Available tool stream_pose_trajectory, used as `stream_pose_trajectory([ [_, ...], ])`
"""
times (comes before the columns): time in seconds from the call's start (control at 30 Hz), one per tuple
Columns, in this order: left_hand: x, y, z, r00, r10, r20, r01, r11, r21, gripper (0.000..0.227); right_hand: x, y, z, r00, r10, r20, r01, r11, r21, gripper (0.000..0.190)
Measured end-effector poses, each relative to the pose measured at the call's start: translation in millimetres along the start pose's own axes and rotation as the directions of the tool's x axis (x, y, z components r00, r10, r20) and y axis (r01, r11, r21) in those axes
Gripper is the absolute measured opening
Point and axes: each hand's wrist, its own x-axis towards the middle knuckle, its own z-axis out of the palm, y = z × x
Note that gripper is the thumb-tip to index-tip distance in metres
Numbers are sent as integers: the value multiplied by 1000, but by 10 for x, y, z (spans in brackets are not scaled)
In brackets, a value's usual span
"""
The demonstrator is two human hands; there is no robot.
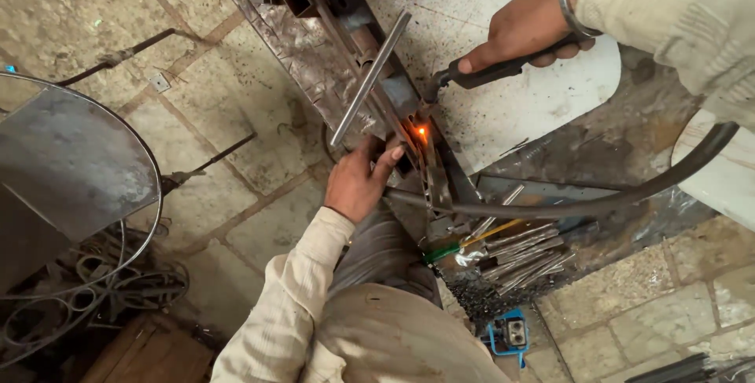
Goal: The person positions metal rods and plates on a workbench, then uses a welding torch to join them. The person repeatedly aligns pieces, welds them, and moves to the next joint, producing a series of welded metal assemblies.
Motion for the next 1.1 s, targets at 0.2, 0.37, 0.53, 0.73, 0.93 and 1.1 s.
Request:
stream_pose_trajectory([
  [0.2,-7,27,-10,1000,-14,3,14,1000,-18,56,96,-28,14,999,-33,30,34,999,-21,75],
  [0.37,-11,21,3,1000,-25,-7,25,1000,-5,58,35,-104,-12,1000,-25,11,25,998,-56,76],
  [0.53,-9,-57,64,1000,-20,-13,20,999,-29,59,-48,-203,-63,1000,6,-4,-6,997,-83,76],
  [0.73,0,-73,60,999,-39,26,40,999,-35,58,-50,-196,-76,1000,1,-14,-2,997,-79,75],
  [0.93,-3,-60,61,1000,-23,20,24,998,-53,54,-36,-115,-44,1000,-5,-23,4,999,-53,74],
  [1.1,-28,111,-39,997,-62,43,63,998,-24,52,-33,7,16,1000,-3,-30,3,1000,-18,74],
])
